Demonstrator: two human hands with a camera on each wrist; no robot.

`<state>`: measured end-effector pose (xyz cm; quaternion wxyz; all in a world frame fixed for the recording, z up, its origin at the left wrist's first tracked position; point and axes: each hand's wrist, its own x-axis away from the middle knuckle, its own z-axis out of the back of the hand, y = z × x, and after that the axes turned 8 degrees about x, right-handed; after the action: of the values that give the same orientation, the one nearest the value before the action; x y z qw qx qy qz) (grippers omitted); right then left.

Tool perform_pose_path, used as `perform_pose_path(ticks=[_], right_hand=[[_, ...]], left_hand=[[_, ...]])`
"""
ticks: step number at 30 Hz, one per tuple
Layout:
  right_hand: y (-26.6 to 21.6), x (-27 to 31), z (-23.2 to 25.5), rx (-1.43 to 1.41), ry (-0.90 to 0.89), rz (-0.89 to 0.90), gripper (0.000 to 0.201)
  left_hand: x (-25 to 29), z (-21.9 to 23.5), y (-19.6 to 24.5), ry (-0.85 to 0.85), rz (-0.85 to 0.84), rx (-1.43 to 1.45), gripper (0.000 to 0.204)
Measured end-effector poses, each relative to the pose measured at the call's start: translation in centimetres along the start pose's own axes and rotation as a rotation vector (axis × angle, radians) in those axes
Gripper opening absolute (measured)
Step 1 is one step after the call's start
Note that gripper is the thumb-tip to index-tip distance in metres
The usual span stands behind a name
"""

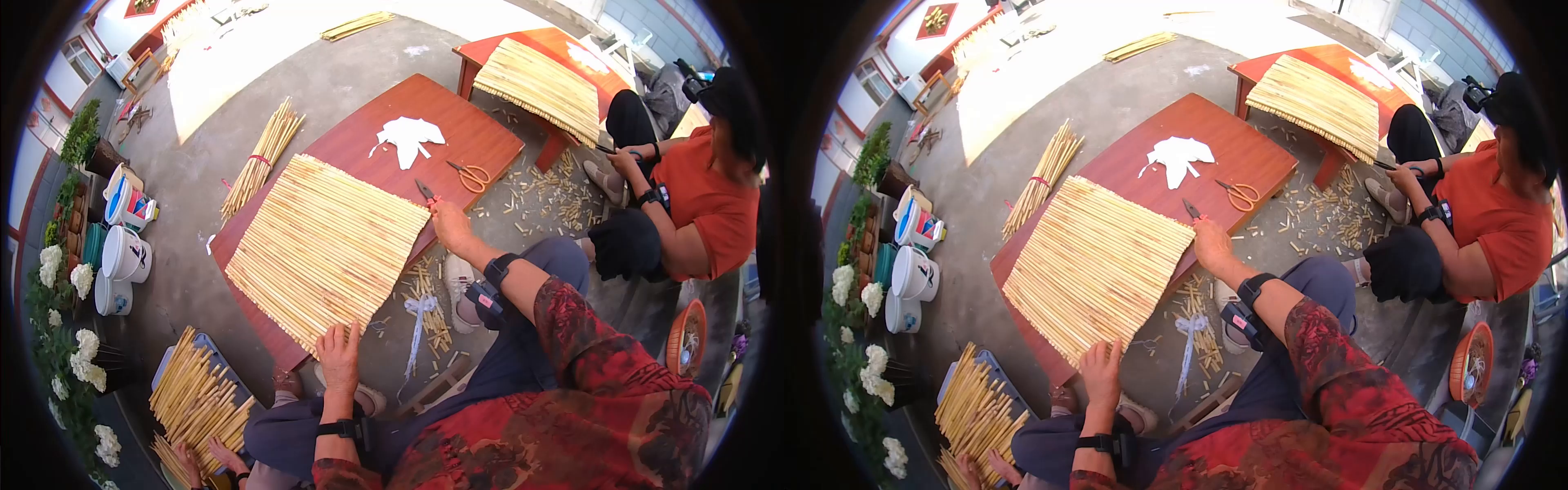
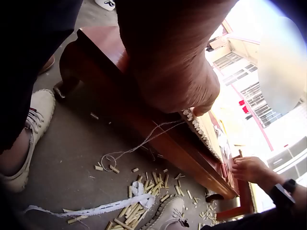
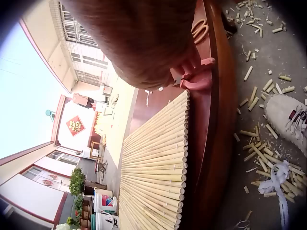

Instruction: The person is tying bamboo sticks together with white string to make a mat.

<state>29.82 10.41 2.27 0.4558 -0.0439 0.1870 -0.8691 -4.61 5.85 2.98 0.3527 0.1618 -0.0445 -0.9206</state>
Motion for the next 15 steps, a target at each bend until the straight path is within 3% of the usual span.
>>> perform_pose_path(ticks=[3, 7, 9, 13, 15], right_hand=[[1.9, -1.5, -0.7, 0.131, -0.089, -0.07, 0.03], [2.3, -2.2, -1.9, 0.176, -0.229, -0.02, 0.031], [2.7, -2.7, -2.3, 0.167, -0.145, -0.041, 0.022], [4.6, -4.9, -4.1, 0.032, -0.174, 0.033, 0.009], [4.6, -5.1, -3.4, -0.725, -0.396, -0.524, 0.012]], left_hand=[[0.2, -0.3, 0.0, -0.021, 0.014, 0.019, 0.04], [0.3, 0.4, 0.6, -0.079, 0.041, 0.013, 0.042], [0.6, 0.0, 0.7, -0.105, 0.084, 0.025, 0.043], [1.6, -0.3, 1.2, -0.171, 0.118, 0.097, 0.041], [2.0, -0.2, 1.4, -0.159, 0.154, 0.201, 0.04]])
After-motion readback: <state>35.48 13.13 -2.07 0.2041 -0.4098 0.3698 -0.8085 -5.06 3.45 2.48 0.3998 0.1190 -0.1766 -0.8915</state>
